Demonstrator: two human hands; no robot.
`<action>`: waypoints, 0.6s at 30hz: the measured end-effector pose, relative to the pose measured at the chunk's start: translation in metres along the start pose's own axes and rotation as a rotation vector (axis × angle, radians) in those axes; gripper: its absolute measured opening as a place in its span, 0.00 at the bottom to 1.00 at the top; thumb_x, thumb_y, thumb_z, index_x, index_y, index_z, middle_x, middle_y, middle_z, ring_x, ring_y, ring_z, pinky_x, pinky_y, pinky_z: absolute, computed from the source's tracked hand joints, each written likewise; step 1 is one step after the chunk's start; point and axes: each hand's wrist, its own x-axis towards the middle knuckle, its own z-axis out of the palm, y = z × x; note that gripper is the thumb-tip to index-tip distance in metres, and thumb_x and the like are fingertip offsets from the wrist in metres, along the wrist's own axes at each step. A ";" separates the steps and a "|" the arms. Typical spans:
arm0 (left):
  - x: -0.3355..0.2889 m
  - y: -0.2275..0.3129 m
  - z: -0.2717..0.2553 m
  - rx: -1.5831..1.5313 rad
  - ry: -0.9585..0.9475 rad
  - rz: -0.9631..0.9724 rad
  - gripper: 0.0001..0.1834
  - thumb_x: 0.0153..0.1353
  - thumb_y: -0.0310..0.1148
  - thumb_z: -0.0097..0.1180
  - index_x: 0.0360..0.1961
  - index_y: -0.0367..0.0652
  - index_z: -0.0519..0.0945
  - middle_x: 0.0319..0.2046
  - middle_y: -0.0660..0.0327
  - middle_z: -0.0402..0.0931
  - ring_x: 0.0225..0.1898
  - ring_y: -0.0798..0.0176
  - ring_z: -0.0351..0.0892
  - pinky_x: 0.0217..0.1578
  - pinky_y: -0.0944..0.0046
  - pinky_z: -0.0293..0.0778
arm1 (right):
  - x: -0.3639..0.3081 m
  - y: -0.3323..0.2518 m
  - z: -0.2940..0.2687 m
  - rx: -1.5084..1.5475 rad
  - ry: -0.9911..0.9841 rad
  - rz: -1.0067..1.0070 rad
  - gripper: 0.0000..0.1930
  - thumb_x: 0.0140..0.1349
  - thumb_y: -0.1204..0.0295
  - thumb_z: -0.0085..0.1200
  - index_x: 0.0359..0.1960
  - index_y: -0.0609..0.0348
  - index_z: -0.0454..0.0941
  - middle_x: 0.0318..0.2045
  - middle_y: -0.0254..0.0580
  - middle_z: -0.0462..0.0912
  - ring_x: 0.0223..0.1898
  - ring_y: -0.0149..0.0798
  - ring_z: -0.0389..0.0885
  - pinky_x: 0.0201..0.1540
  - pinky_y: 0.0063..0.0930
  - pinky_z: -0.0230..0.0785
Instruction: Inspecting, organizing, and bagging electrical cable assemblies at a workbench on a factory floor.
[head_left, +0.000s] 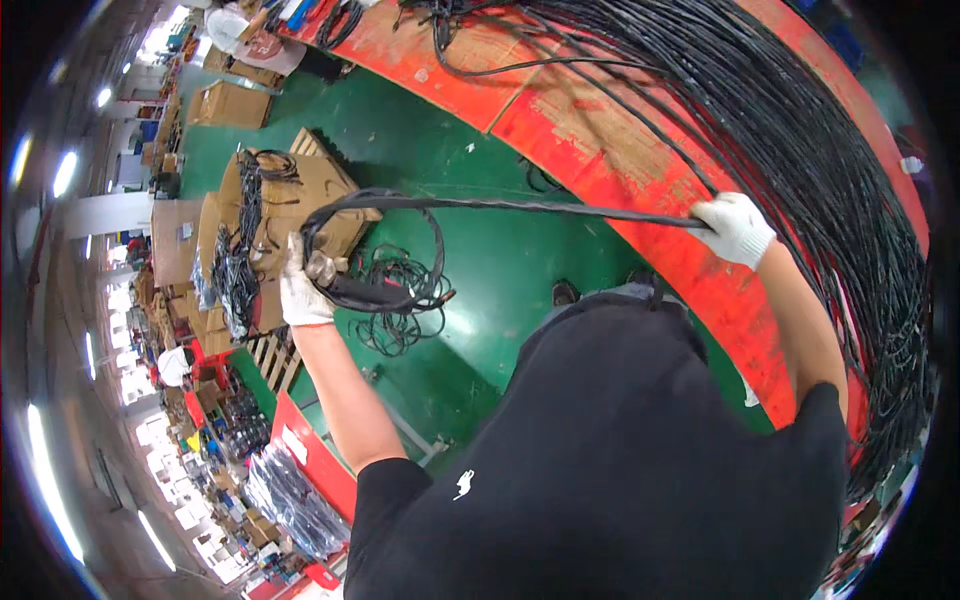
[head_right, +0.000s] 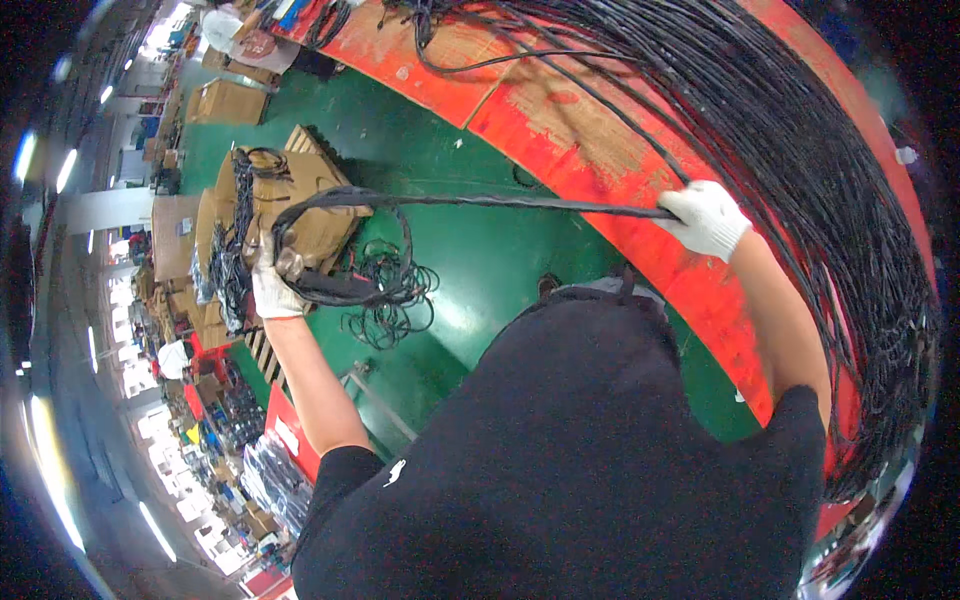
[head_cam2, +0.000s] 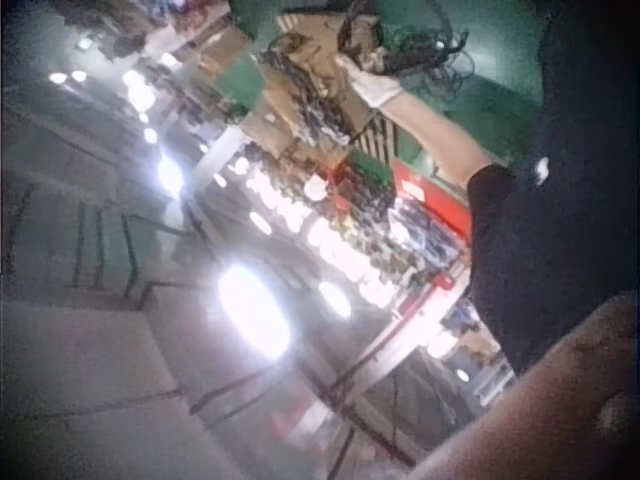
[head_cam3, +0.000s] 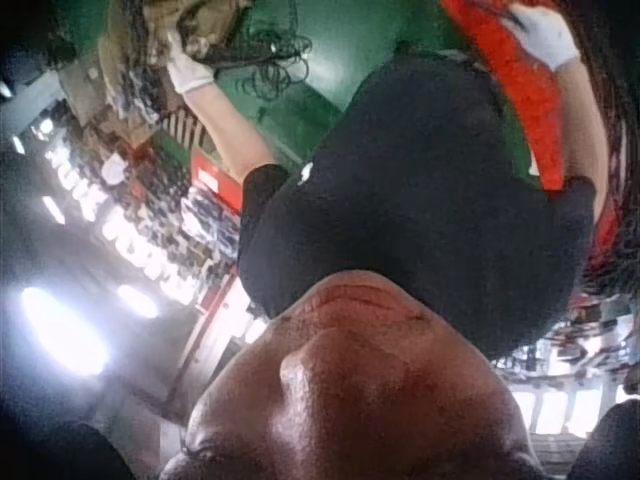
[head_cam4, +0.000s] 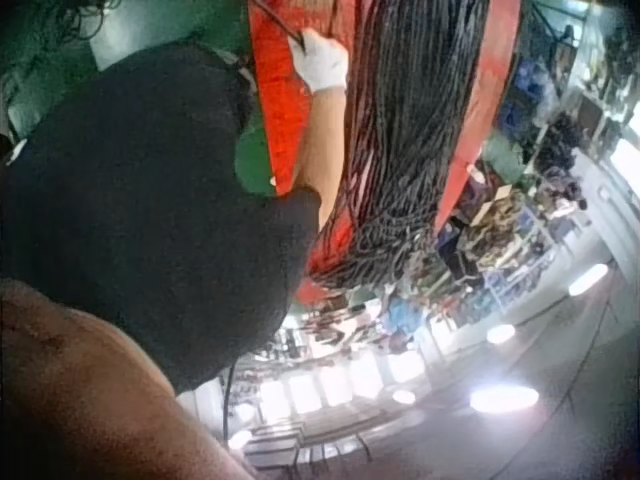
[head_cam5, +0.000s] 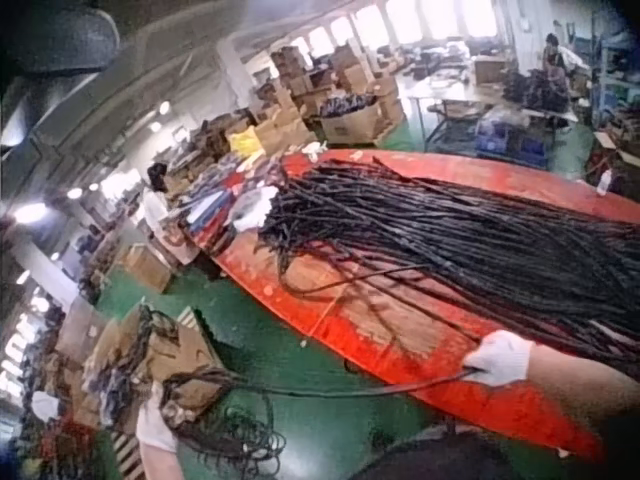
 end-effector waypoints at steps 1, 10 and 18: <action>0.000 0.000 0.007 0.079 -0.039 -0.015 0.25 0.68 0.52 0.59 0.39 0.35 0.79 0.13 0.72 0.58 0.13 0.72 0.60 0.18 0.73 0.62 | -0.014 0.004 -0.008 0.017 0.053 -0.003 0.09 0.58 0.64 0.65 0.31 0.52 0.80 0.20 0.48 0.79 0.26 0.55 0.81 0.33 0.48 0.73; 0.032 0.013 0.045 0.018 -0.145 -0.007 0.24 0.70 0.52 0.57 0.38 0.36 0.79 0.13 0.73 0.57 0.14 0.72 0.56 0.19 0.73 0.58 | -0.008 0.057 0.019 0.036 0.059 0.148 0.13 0.62 0.63 0.62 0.41 0.59 0.78 0.38 0.49 0.82 0.48 0.53 0.81 0.50 0.44 0.74; 0.091 0.031 -0.013 -0.115 -0.068 0.107 0.24 0.71 0.52 0.55 0.40 0.37 0.79 0.16 0.71 0.61 0.16 0.70 0.61 0.23 0.67 0.70 | 0.114 -0.066 0.022 0.259 0.028 0.031 0.15 0.68 0.61 0.54 0.51 0.52 0.79 0.39 0.53 0.84 0.43 0.55 0.83 0.47 0.44 0.75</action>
